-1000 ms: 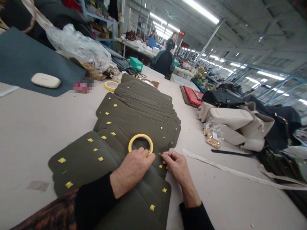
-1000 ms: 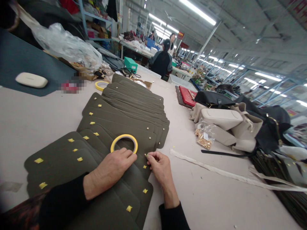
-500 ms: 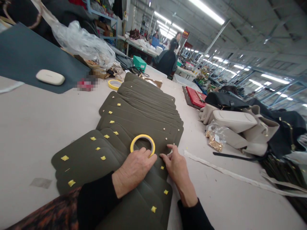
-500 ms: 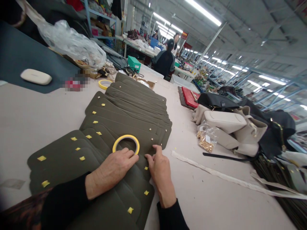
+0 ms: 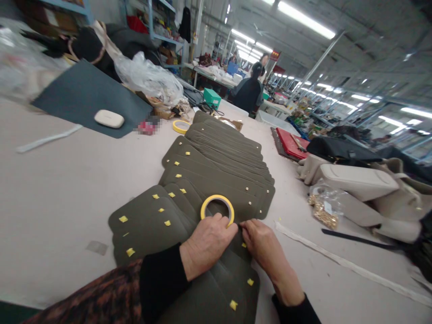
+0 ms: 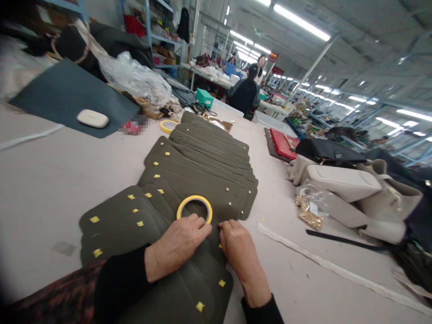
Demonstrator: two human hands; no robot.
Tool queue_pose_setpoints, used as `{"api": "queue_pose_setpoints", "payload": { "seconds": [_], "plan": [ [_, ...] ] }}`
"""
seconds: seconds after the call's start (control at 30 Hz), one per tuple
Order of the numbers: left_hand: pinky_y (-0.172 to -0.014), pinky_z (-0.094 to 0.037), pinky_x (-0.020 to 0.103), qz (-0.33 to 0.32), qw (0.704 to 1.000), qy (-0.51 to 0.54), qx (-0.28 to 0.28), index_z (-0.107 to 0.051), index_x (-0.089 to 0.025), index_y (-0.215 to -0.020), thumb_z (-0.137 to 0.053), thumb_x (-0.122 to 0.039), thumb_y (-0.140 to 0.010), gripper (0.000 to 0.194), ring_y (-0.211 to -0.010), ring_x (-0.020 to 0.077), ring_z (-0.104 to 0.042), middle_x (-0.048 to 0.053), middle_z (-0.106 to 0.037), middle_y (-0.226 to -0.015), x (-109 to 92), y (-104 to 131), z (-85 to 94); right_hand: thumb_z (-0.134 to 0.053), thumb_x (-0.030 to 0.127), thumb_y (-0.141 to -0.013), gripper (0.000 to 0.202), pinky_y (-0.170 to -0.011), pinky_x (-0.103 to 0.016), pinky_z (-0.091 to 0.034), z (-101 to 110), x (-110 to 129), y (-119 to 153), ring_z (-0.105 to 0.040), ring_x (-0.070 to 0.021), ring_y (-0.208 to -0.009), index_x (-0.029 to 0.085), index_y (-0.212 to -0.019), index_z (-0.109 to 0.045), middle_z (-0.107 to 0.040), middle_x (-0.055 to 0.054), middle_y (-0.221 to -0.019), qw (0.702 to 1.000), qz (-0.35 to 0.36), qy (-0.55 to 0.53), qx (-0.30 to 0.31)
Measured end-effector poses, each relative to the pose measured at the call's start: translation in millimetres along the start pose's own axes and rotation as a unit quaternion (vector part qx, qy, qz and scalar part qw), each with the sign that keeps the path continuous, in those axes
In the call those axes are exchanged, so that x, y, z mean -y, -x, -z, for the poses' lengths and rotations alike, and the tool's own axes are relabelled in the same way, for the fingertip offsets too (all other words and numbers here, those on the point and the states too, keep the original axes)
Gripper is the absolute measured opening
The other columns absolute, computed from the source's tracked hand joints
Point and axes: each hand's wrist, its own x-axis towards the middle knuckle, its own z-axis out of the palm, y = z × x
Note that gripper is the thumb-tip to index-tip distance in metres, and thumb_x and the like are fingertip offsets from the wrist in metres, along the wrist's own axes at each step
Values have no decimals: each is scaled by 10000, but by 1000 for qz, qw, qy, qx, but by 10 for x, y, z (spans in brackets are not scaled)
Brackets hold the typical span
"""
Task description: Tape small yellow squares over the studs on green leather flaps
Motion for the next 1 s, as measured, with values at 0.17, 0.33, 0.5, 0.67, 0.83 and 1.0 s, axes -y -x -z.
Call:
{"api": "queue_pose_setpoints", "payload": {
  "seconds": [0.17, 0.33, 0.5, 0.67, 0.83, 1.0],
  "plan": [
    [-688, -504, 341, -4, 1000, 6, 1, -516, -174, -930, -425, -137, -925, 98, -819, 214, -521, 52, -579, -891, -34, 10, 19, -548, 134, -760, 202, -597, -265, -450, 62, -16, -221, -690, -212, -682, 209, -701, -725, -743, -61, -732, 982, -171, -46, 62],
    [-702, -498, 327, -19, 999, 28, -33, -522, -180, -934, -447, -142, -916, 86, -793, 193, -519, 37, -577, -885, -57, 5, 138, -569, 152, -674, 197, -489, -241, -380, 115, 62, -213, -653, -194, -560, 224, -529, -681, -699, -32, -562, 966, -226, -119, 43],
    [-755, -507, 294, -11, 991, 77, -113, -556, -193, -955, -402, -160, -953, 157, -820, 160, -571, 17, -607, -885, 25, -7, 285, -516, 153, -707, 226, -510, -245, -395, 131, 140, -66, -628, -173, -553, 218, -580, -691, -696, -19, -587, 964, -183, -184, 52],
    [-832, -526, 258, -35, 976, 123, -176, -556, -192, -1146, -420, -192, -967, 225, -870, 133, -643, 32, -666, -952, 139, -14, 310, -534, 278, -815, 242, -535, -261, -486, 184, 115, 35, -655, -178, -592, 201, -929, -734, -711, -27, -679, 909, -229, -344, -49],
    [-900, -531, 290, -61, 979, 133, -140, -326, -228, -1415, -459, -220, -960, 474, -975, 146, -656, 44, -669, -1110, 151, -16, 312, -585, 297, -851, 194, -616, -278, -541, 294, 254, 151, -660, -169, -674, 194, -959, -708, -718, -51, -811, 885, -170, -393, -181],
    [-893, -529, 270, -60, 981, 138, -124, -299, -179, -1393, -462, -189, -949, 473, -1017, 152, -653, 81, -634, -1211, 124, -39, 275, -544, 151, -863, 225, -711, -292, -535, 377, 383, 132, -641, -166, -786, 202, -1048, -660, -698, -70, -928, 931, -25, -301, -206]
  ]
}}
